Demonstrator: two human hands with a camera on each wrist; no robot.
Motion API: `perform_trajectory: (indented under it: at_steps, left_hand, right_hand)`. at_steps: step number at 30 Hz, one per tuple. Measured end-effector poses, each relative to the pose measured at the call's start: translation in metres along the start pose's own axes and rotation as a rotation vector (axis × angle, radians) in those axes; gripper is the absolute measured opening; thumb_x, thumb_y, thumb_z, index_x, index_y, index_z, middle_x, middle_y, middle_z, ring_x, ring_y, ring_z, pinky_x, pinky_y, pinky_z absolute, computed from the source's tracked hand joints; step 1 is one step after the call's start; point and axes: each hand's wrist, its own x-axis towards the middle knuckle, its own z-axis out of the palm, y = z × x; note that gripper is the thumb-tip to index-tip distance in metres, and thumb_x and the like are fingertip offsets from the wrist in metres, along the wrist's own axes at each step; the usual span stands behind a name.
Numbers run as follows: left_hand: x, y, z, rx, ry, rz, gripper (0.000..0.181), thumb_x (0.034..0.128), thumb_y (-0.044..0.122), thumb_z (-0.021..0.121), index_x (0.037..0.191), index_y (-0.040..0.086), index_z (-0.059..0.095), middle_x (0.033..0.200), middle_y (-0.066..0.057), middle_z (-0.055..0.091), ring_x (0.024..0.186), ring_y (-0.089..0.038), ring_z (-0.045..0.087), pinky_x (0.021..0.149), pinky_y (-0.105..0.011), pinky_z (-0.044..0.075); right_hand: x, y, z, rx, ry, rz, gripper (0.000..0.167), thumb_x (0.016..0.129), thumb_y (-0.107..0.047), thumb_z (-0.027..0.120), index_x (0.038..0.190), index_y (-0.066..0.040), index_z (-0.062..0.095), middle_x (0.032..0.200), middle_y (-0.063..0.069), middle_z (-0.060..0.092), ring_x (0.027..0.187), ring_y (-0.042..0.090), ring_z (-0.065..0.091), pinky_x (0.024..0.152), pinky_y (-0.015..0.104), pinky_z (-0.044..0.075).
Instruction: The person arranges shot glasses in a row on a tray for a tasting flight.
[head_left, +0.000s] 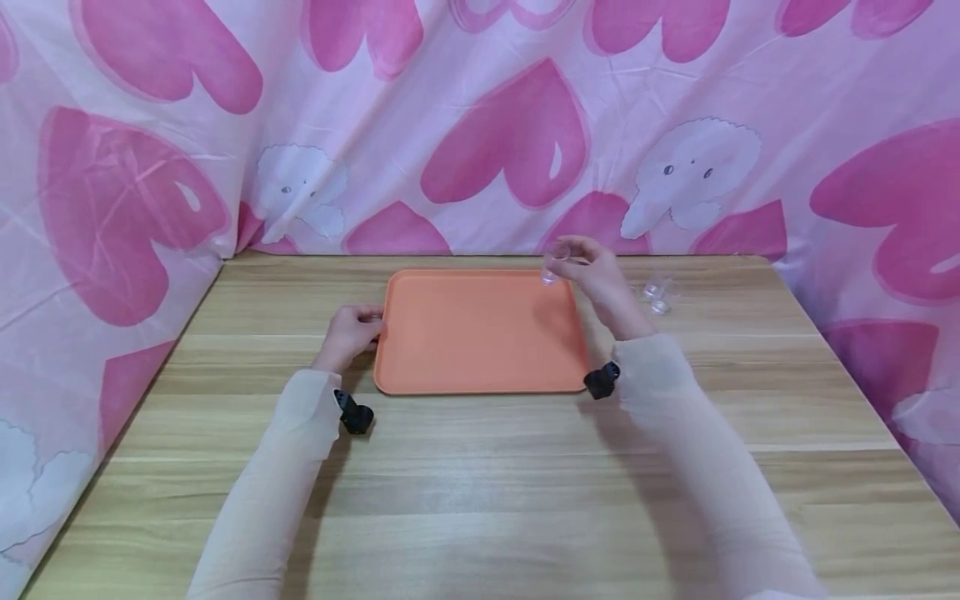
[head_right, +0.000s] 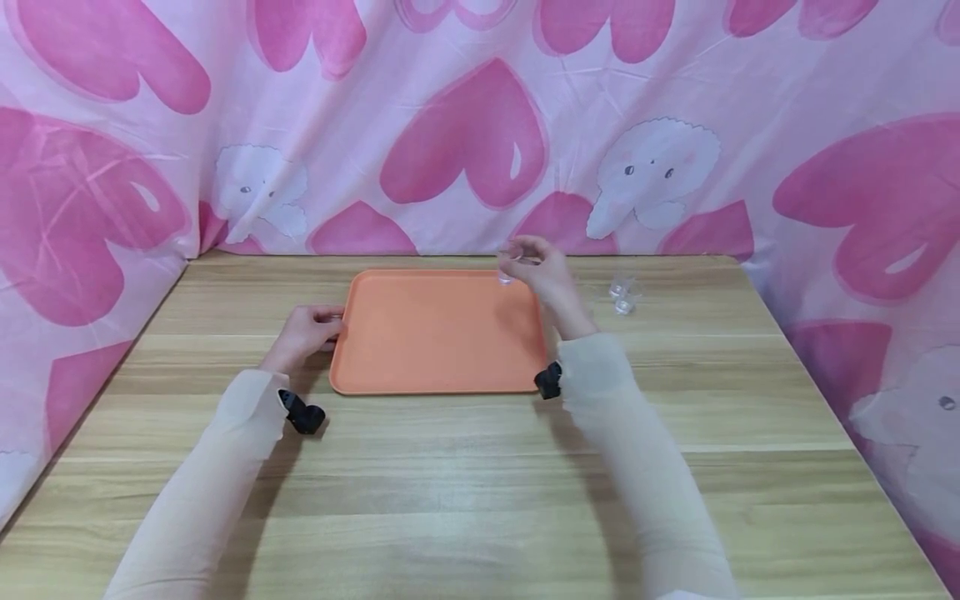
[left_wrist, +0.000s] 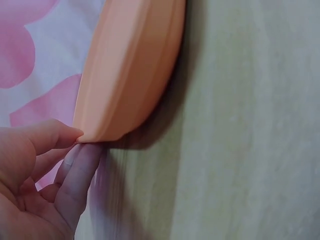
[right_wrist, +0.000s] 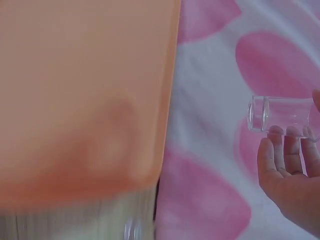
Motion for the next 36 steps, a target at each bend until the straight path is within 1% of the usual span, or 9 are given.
perform_trajectory:
  at_steps: [2,6,12,17,20,25,28,32,36]
  left_hand:
    - [0.001,0.000,-0.001,-0.014,-0.023,-0.002,0.043,0.0956,0.009,0.046,0.138,-0.003,0.048,0.123,-0.024,0.058,0.096,-0.018,0.061,0.082,-0.025,0.059]
    - [0.002,0.002,-0.004,-0.031,-0.069,-0.012,0.045,0.0960,0.007,0.046,0.139,-0.004,0.044,0.126,-0.026,0.056,0.094,-0.016,0.062,0.086,-0.029,0.058]
    - [0.001,0.004,-0.006,-0.047,-0.109,-0.003,0.048,0.0957,0.004,0.045,0.142,-0.007,0.037,0.128,-0.028,0.055,0.080,-0.005,0.060,0.081,-0.026,0.059]
    - [0.001,0.005,-0.006,-0.059,-0.106,0.006,0.049,0.0942,0.002,0.045,0.142,-0.009,0.037,0.114,-0.021,0.060,0.072,0.000,0.057,0.073,-0.021,0.058]
    - [0.002,0.006,-0.006,-0.054,-0.106,0.003,0.050,0.0940,0.002,0.045,0.142,-0.008,0.036,0.113,-0.021,0.060,0.073,-0.001,0.057,0.074,-0.021,0.058]
    - [0.002,0.006,-0.007,-0.047,-0.118,-0.004,0.050,0.0949,0.004,0.044,0.143,-0.007,0.035,0.125,-0.027,0.057,0.077,-0.002,0.057,0.076,-0.024,0.059]
    - [0.002,0.007,-0.007,-0.037,-0.115,-0.007,0.050,0.0951,0.004,0.045,0.143,-0.006,0.036,0.122,-0.025,0.057,0.077,-0.002,0.057,0.076,-0.023,0.059]
    - [0.003,0.007,-0.007,-0.016,-0.114,-0.023,0.050,0.0955,0.005,0.045,0.144,-0.005,0.035,0.123,-0.025,0.057,0.081,-0.006,0.060,0.082,-0.027,0.059]
    - [0.002,0.008,-0.008,-0.012,-0.115,-0.045,0.051,0.0954,0.006,0.046,0.144,-0.003,0.036,0.126,-0.026,0.056,0.089,-0.013,0.062,0.088,-0.032,0.058]
  right_hand:
    - [0.001,-0.001,0.013,0.014,-0.009,0.009,0.042,0.089,-0.008,0.064,0.129,-0.003,0.052,0.102,-0.008,0.055,0.099,0.008,0.053,0.093,0.021,0.047]
    - [0.004,0.000,0.038,0.030,-0.040,0.039,0.047,0.088,-0.008,0.066,0.132,-0.004,0.051,0.109,0.000,0.055,0.105,0.015,0.055,0.104,0.035,0.046]
    - [0.007,0.006,0.072,0.067,-0.094,0.053,0.045,0.087,-0.006,0.067,0.129,-0.004,0.054,0.113,0.006,0.058,0.109,0.020,0.056,0.104,0.039,0.048]
    - [0.008,0.010,0.098,0.090,-0.118,0.079,0.045,0.086,-0.004,0.067,0.129,-0.002,0.054,0.122,0.016,0.056,0.109,0.021,0.055,0.106,0.046,0.045]
    - [0.009,0.013,0.113,0.105,-0.134,0.084,0.047,0.086,-0.001,0.067,0.130,0.001,0.052,0.127,0.022,0.053,0.107,0.022,0.055,0.105,0.048,0.046]
    - [0.008,0.019,0.132,0.089,-0.159,0.097,0.048,0.085,0.000,0.066,0.131,0.001,0.053,0.126,0.020,0.055,0.107,0.021,0.054,0.099,0.045,0.050]
    - [0.008,0.022,0.142,0.059,-0.160,0.105,0.048,0.084,0.000,0.068,0.130,-0.001,0.055,0.123,0.016,0.057,0.109,0.021,0.056,0.089,0.038,0.053]
    - [0.007,0.026,0.153,0.035,-0.169,0.118,0.048,0.083,0.000,0.068,0.130,-0.002,0.057,0.125,0.016,0.059,0.113,0.023,0.058,0.075,0.028,0.051]
    - [0.005,0.029,0.161,0.026,-0.191,0.124,0.049,0.082,0.002,0.067,0.130,-0.003,0.056,0.128,0.015,0.059,0.117,0.025,0.058,0.080,0.023,0.051]
